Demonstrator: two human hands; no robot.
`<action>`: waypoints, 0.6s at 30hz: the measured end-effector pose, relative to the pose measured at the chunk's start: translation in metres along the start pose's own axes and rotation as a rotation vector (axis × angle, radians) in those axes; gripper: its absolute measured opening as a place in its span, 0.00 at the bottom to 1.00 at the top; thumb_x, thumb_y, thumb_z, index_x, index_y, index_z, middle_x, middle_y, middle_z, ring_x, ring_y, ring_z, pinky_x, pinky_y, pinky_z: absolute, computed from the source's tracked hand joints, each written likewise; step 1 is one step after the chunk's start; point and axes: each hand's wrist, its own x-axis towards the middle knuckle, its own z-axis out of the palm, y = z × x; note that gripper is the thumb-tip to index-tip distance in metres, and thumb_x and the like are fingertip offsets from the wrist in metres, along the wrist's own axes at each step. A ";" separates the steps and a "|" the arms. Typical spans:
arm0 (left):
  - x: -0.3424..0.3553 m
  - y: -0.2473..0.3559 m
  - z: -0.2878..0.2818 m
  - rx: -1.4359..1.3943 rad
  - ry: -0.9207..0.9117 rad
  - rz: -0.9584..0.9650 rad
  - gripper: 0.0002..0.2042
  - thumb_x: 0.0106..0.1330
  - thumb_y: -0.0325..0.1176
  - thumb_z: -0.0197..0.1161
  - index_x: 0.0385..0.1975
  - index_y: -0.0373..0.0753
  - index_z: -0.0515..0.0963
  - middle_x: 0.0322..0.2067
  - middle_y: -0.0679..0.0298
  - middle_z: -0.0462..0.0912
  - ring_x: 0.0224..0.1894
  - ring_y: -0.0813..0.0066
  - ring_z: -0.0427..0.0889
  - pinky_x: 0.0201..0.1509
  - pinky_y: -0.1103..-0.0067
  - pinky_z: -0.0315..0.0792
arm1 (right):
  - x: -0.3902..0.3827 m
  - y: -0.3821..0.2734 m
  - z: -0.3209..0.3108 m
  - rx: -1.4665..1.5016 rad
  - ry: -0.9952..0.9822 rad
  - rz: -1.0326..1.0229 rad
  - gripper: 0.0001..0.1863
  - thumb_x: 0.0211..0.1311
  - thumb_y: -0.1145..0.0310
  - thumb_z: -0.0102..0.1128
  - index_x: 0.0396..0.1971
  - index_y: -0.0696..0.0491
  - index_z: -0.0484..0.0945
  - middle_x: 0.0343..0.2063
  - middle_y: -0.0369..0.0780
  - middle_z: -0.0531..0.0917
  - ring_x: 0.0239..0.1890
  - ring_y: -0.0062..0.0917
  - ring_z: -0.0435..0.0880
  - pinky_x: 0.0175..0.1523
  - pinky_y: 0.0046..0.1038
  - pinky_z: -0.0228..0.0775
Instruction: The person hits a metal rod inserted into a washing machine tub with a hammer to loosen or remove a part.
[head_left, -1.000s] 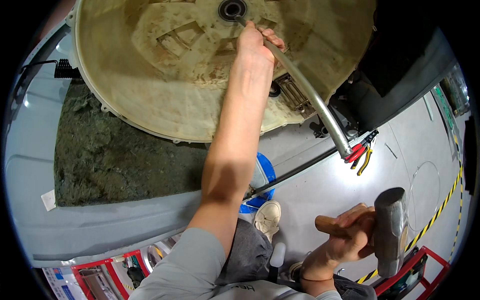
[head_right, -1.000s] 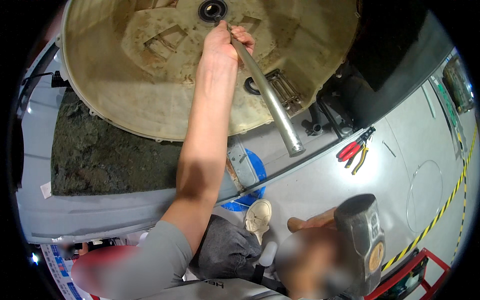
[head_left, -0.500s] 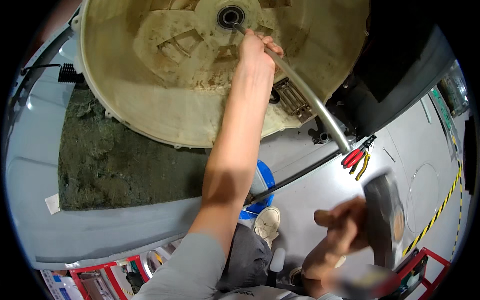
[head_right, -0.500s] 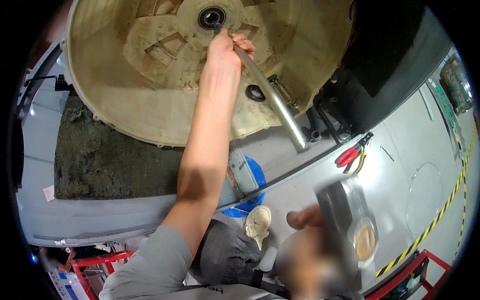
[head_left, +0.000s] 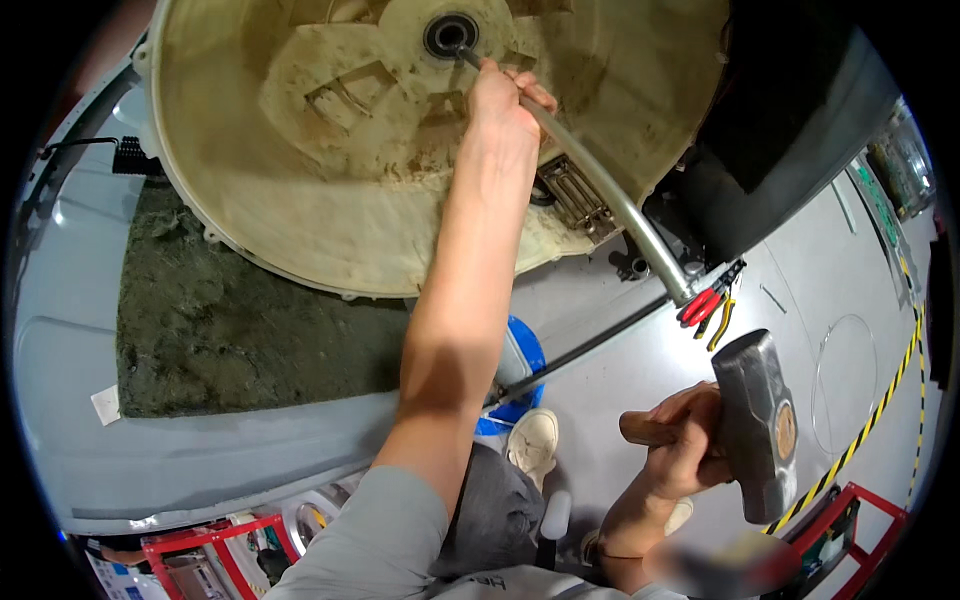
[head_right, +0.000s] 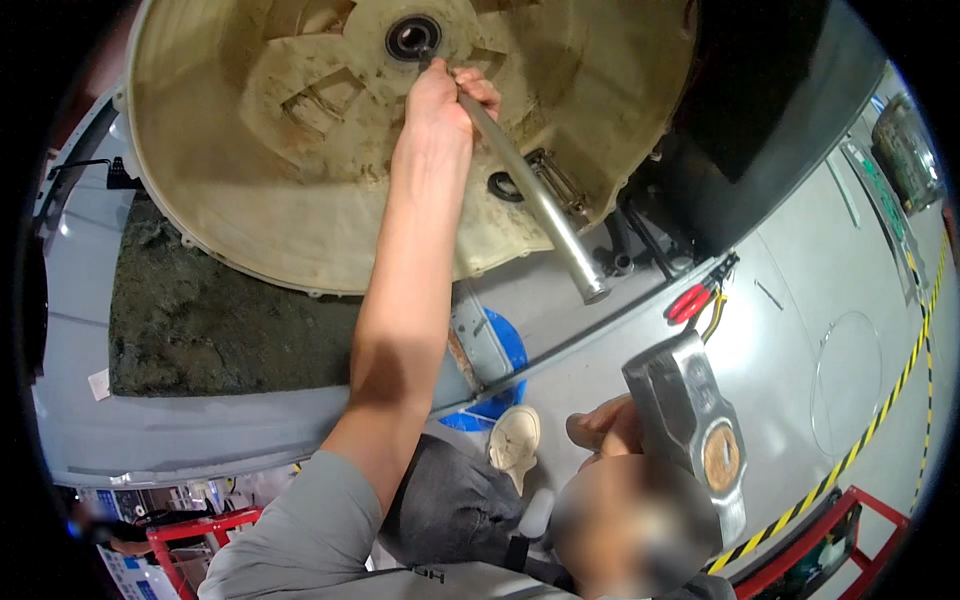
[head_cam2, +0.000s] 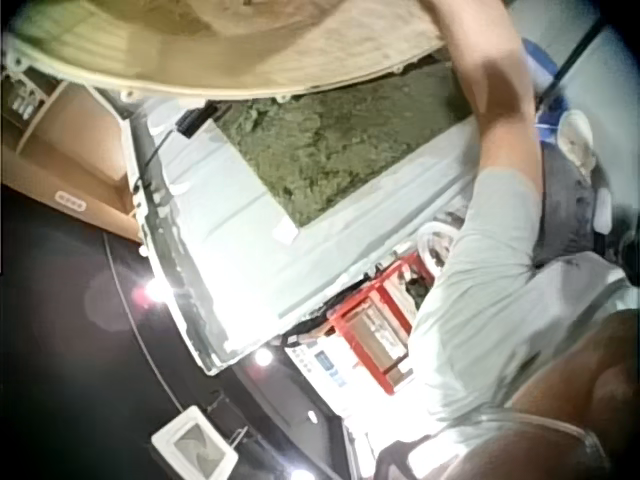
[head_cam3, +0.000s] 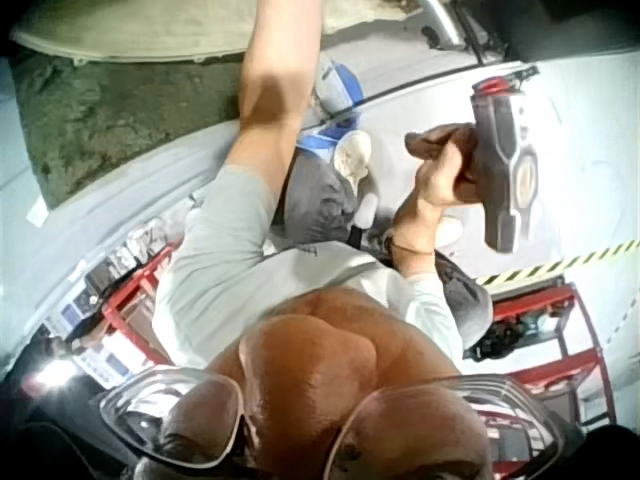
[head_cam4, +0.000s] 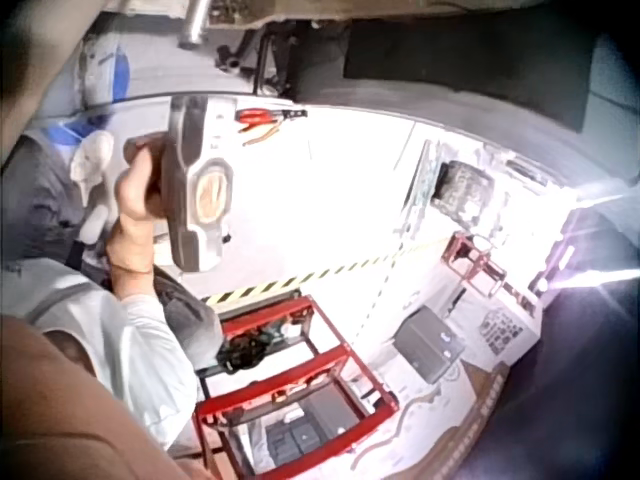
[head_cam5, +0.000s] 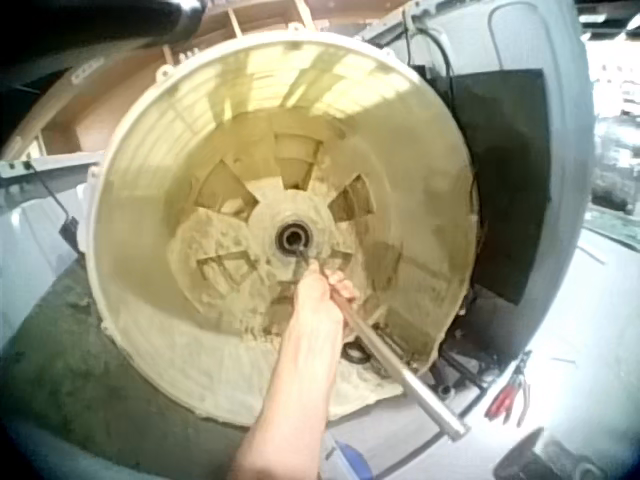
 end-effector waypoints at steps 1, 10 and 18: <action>0.003 0.000 0.000 -0.008 -0.012 -0.002 0.18 0.65 0.49 0.32 0.18 0.44 0.57 0.09 0.71 0.57 0.10 0.79 0.54 0.16 0.82 0.54 | -0.001 0.003 -0.003 0.008 -0.012 -0.079 0.06 0.49 0.78 0.41 0.26 0.65 0.65 0.08 0.38 0.65 0.09 0.17 0.64 0.14 0.16 0.58; 0.004 -0.005 -0.012 0.116 -0.020 -0.022 0.21 0.63 0.52 0.34 0.16 0.43 0.57 0.07 0.71 0.56 0.08 0.81 0.53 0.10 0.86 0.52 | -0.007 0.014 -0.006 0.186 0.059 -0.187 0.08 0.49 0.72 0.44 0.22 0.62 0.62 0.09 0.38 0.64 0.08 0.18 0.62 0.13 0.17 0.59; 0.004 -0.001 0.006 0.103 -0.047 -0.056 0.20 0.63 0.51 0.35 0.16 0.42 0.57 0.07 0.71 0.55 0.09 0.80 0.53 0.10 0.85 0.52 | -0.006 0.011 -0.009 0.174 0.085 -0.063 0.10 0.48 0.71 0.47 0.24 0.63 0.63 0.10 0.38 0.64 0.09 0.18 0.63 0.12 0.18 0.61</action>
